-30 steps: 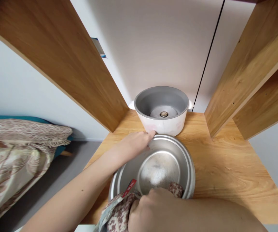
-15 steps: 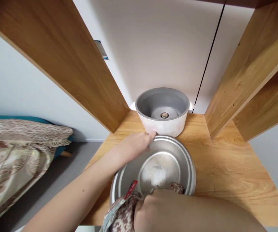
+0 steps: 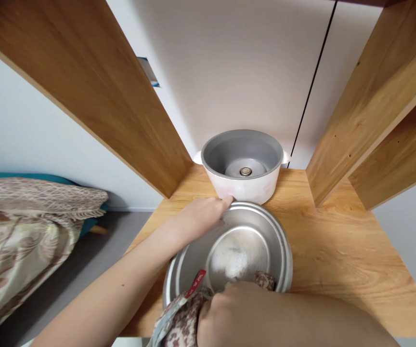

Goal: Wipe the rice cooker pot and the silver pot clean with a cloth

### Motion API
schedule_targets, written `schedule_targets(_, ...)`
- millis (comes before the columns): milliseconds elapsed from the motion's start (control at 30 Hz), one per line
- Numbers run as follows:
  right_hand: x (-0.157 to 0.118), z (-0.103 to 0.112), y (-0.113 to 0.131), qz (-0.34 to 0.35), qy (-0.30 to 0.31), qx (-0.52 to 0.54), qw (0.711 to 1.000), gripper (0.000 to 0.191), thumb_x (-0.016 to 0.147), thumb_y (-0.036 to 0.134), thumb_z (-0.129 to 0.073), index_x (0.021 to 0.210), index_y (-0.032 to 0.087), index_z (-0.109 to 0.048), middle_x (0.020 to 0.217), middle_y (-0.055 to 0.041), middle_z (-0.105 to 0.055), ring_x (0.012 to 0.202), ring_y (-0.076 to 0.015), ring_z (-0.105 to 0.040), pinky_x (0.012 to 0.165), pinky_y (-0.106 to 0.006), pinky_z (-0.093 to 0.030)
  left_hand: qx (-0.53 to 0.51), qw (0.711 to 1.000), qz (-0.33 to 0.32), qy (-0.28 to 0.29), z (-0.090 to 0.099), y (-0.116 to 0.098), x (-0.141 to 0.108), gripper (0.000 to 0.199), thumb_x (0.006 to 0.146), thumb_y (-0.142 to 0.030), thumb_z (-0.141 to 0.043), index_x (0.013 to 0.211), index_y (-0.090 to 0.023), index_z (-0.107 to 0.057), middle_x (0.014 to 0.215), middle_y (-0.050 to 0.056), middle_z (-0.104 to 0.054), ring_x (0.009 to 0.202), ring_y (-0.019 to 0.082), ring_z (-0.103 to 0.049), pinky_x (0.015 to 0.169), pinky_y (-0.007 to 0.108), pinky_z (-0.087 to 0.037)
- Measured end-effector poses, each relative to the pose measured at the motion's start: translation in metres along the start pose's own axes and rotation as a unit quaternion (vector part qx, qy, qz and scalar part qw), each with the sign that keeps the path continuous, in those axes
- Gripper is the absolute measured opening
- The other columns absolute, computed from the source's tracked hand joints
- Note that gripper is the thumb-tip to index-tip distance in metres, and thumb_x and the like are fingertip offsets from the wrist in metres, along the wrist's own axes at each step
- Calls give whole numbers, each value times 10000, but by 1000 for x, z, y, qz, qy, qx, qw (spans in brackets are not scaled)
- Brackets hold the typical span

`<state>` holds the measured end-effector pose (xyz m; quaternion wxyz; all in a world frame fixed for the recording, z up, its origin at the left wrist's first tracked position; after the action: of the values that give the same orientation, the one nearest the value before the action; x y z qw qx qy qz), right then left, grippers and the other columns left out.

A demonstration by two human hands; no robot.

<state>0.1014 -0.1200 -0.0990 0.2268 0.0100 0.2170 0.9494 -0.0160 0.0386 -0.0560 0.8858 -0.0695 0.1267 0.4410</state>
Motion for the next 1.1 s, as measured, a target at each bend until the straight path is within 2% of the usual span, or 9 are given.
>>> schedule_targets(167, 1, -2, 1, -20, 2, -24, 999, 190, 1154, 315, -710, 1016, 205, -780, 947, -67, -851, 727, -209, -715, 600, -350, -417, -16, 1000, -8, -6, -3, 3, 1, 322, 1018, 1, -690, 1290, -169, -717, 1177, 174, -903, 1130, 356, -900, 965, 404, -681)
schedule_targets(300, 3, -8, 1, -42, -7, -29, 999, 164, 1136, 309, -732, 1018, 206, -781, 924, -53, -844, 692, -203, -705, 612, -339, -450, -4, 1000, -12, -6, -2, 2, 2, 324, 1020, -10, -660, 1294, -174, -720, 1179, 180, -903, 1129, 360, -898, 953, 408, -681)
schedule_targets(467, 6, -13, 0, -35, 21, -29, 999, 258, 1135, 370, -740, 960, 185, -781, 931, -101, -851, 719, -231, -728, 628, -345, -485, 8, 1000, -9, -10, -1, 0, 2, 355, 1006, 0, -675, 1313, -170, -730, 1162, 176, -902, 1124, 357, -904, 944, 402, -689)
schedule_targets(667, 6, -10, 0, -61, 17, -15, 998, 157, 1114, 328, -763, 1035, 196, -796, 972, -74, -867, 686, -205, -717, 586, -323, -443, 15, 1000, -8, 3, 0, 0, 0, 354, 1041, -21, -680, 1363, -160, -731, 1195, 196, -904, 1151, 361, -905, 960, 416, -700)
schedule_targets(800, 3, -3, 1, -81, 25, -11, 996, 134, 1101, 321, -780, 1049, 199, -799, 944, -45, -861, 602, -175, -654, 558, -324, -412, -17, 1000, 0, -6, 1, 1, -6, 333, 1035, -22, -722, 1345, -142, -727, 1210, 194, -908, 1138, 340, -896, 966, 364, -669)
schedule_targets(967, -1, 3, 2, -52, 15, -1, 999, 183, 1143, 335, -747, 1030, 202, -802, 946, -41, -861, 672, -179, -697, 594, -310, -452, -8, 999, 34, 10, 6, -3, -13, 394, 1090, 14, -557, 1417, -120, -732, 1232, 207, -908, 1146, 336, -893, 956, 376, -662)
schedule_targets(1100, -1, -4, 0, -29, 15, -27, 999, 179, 1137, 292, -733, 1010, 184, -800, 937, -70, -856, 702, -206, -721, 626, -322, -492, 18, 997, 58, 43, 9, -6, -16, 492, 1108, 24, -494, 1534, -108, -702, 1267, 217, -900, 1214, 338, -896, 987, 398, -678)
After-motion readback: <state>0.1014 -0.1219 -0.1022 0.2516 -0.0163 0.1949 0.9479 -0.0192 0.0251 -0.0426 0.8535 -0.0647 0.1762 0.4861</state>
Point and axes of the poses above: each hand's wrist, its own x-axis towards the middle knuckle, its own z-axis out of the back of the hand, y = z × x, the point moved 2 cm from there along x, towards the middle knuckle
